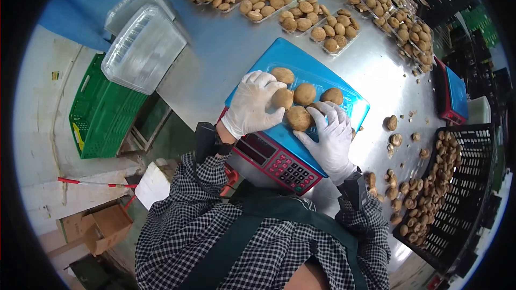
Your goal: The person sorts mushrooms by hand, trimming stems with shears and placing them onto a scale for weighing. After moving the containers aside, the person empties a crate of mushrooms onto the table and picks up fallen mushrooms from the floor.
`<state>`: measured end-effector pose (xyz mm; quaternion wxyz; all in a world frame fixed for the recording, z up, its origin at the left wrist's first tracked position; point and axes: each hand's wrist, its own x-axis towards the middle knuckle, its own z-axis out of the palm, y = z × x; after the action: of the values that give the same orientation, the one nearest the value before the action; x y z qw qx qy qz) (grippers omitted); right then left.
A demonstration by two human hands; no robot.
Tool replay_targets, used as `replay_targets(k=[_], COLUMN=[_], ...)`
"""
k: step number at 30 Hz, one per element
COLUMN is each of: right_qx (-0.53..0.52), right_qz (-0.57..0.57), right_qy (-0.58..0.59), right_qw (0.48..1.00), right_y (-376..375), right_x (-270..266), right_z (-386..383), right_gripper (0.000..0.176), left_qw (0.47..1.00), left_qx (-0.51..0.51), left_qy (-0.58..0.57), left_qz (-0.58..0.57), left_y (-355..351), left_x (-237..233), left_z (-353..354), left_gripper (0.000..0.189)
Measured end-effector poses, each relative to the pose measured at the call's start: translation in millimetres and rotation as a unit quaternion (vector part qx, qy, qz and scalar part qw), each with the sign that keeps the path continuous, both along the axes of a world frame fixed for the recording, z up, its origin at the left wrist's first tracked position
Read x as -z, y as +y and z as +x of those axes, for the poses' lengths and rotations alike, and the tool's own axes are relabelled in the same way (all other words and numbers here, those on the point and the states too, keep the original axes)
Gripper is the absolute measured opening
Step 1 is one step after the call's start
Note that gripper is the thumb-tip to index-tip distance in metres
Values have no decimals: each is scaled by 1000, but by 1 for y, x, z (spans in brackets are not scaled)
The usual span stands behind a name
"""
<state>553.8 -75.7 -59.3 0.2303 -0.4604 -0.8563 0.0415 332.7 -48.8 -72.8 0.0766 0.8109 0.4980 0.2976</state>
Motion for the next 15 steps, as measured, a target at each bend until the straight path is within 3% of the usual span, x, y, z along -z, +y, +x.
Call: replay_targets(k=[7,10,15], right_qx=[15,50,36], right_qz=[9,-26,-28], right_qy=[4,-51,-80], right_qw=[1000,997,996], right_y=[3,4,4], right_x=[-1,-12,-20], right_z=[2,-4,-3], right_gripper=[52,51,53], left_qw=[997,995,997], left_qx=[31,35,22], left_qy=[69,95,78], left_qz=[6,2,-8], left_y=[5,6,3], left_x=[-2,-6,-6], left_z=[3,3,1], left_gripper=[46,46,51])
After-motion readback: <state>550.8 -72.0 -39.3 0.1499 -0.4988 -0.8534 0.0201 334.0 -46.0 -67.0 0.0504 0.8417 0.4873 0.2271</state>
